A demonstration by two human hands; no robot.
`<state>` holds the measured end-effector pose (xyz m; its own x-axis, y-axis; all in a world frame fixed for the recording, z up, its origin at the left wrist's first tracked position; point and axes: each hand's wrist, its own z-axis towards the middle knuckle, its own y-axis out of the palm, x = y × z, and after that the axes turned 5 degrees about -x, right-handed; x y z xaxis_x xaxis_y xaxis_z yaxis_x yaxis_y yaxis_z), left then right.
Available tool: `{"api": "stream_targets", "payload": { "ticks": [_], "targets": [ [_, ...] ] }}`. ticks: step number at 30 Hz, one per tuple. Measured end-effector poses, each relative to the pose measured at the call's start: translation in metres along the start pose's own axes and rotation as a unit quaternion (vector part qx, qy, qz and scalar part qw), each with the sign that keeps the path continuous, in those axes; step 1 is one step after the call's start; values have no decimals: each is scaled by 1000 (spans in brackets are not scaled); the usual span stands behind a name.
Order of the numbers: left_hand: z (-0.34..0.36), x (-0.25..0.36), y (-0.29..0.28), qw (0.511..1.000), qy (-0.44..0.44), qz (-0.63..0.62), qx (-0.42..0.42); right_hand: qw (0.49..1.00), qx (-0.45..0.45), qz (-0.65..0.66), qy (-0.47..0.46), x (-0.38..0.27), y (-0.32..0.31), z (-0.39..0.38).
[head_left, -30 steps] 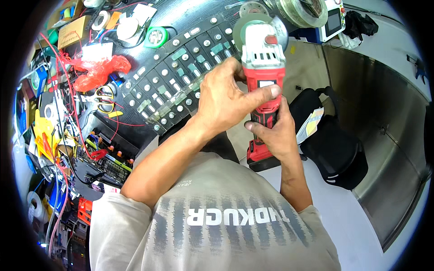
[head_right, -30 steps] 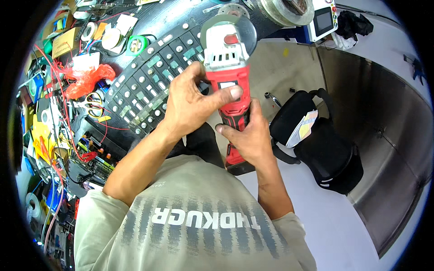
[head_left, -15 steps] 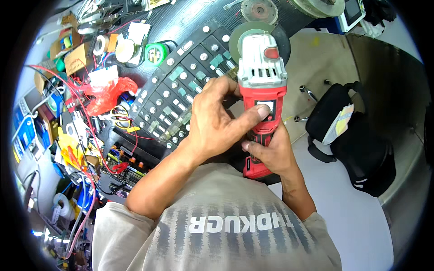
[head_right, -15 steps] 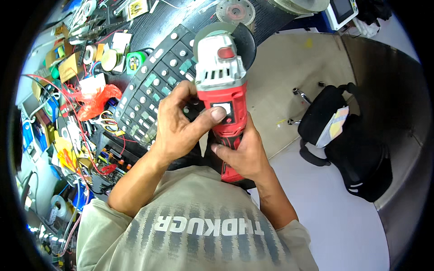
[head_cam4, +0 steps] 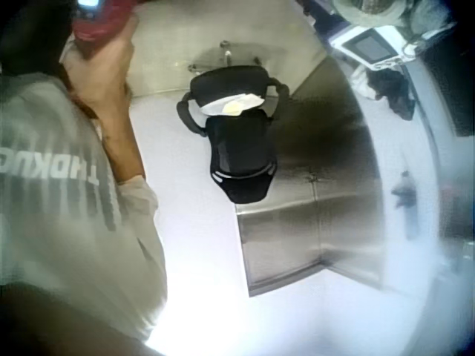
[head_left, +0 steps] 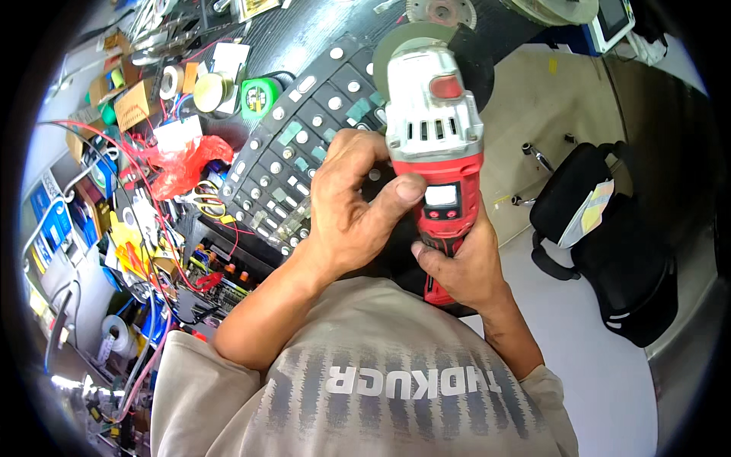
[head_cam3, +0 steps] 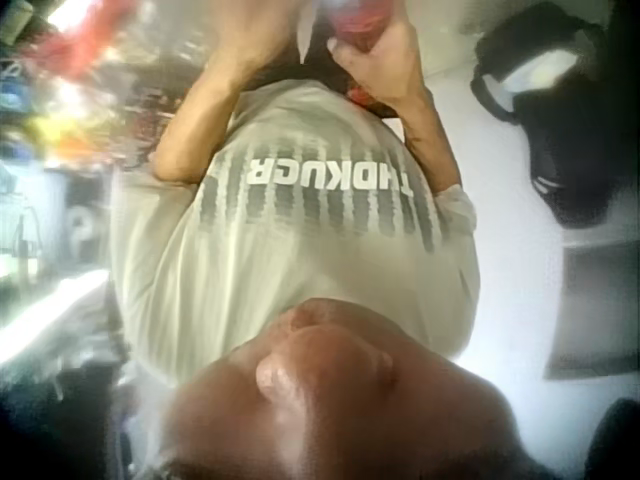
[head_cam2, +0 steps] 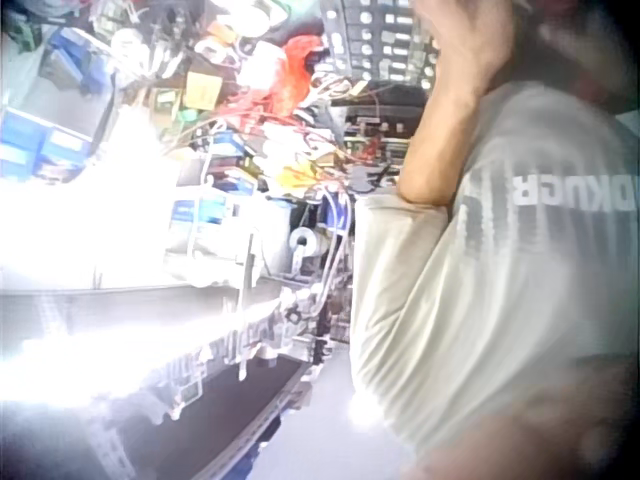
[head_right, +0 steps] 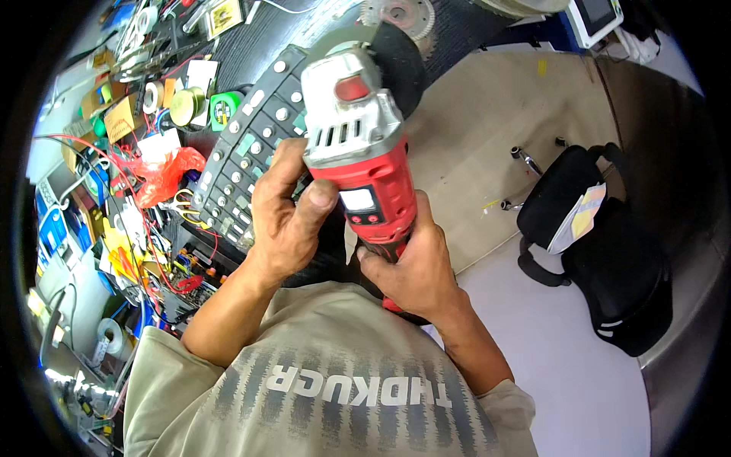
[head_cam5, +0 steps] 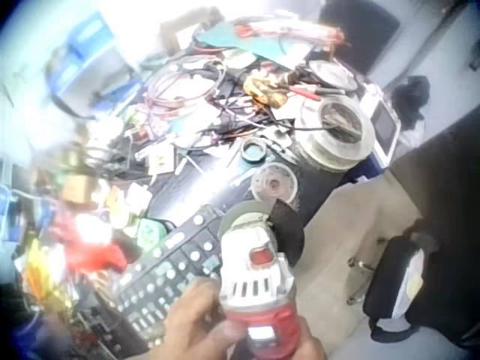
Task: The person removes a grinding disc from an angle grinder, installs a replacement disc by hand and with a wrench, and then turns on the power tool briefly.
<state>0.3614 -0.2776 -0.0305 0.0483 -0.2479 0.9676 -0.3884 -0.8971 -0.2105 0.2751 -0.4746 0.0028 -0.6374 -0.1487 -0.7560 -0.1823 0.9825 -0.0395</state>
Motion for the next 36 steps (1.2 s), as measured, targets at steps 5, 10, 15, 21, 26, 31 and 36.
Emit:
{"api": "stream_targets", "payload": {
  "ticks": [5, 10, 15, 21, 26, 31, 36],
  "targets": [
    [-5, -4, 12, 995, -60, -66, 50, 998, 18, 36, 42, -1, 7, 3],
    [-12, -16, 13, 995, -41, -60, 62, 997, 37, -34, 57, -2, 8, -1],
    [-13, -21, 19, 990, -12, -96, 105, 996, 35, -46, 70, -13, 8, 0],
    [-14, -24, 19, 989, 0, -95, 115, 996, 43, -45, 61, -10, 11, 1],
    [-13, -30, 23, 986, 44, -75, 142, 996, 40, -66, 43, -5, 9, 4],
    [-15, -28, 20, 989, 34, -54, 134, 995, 49, -72, 44, -4, 10, 4],
    [-14, -30, 18, 989, 42, -37, 135, 994, 49, -93, 42, -6, 10, 7]
  ]
}}
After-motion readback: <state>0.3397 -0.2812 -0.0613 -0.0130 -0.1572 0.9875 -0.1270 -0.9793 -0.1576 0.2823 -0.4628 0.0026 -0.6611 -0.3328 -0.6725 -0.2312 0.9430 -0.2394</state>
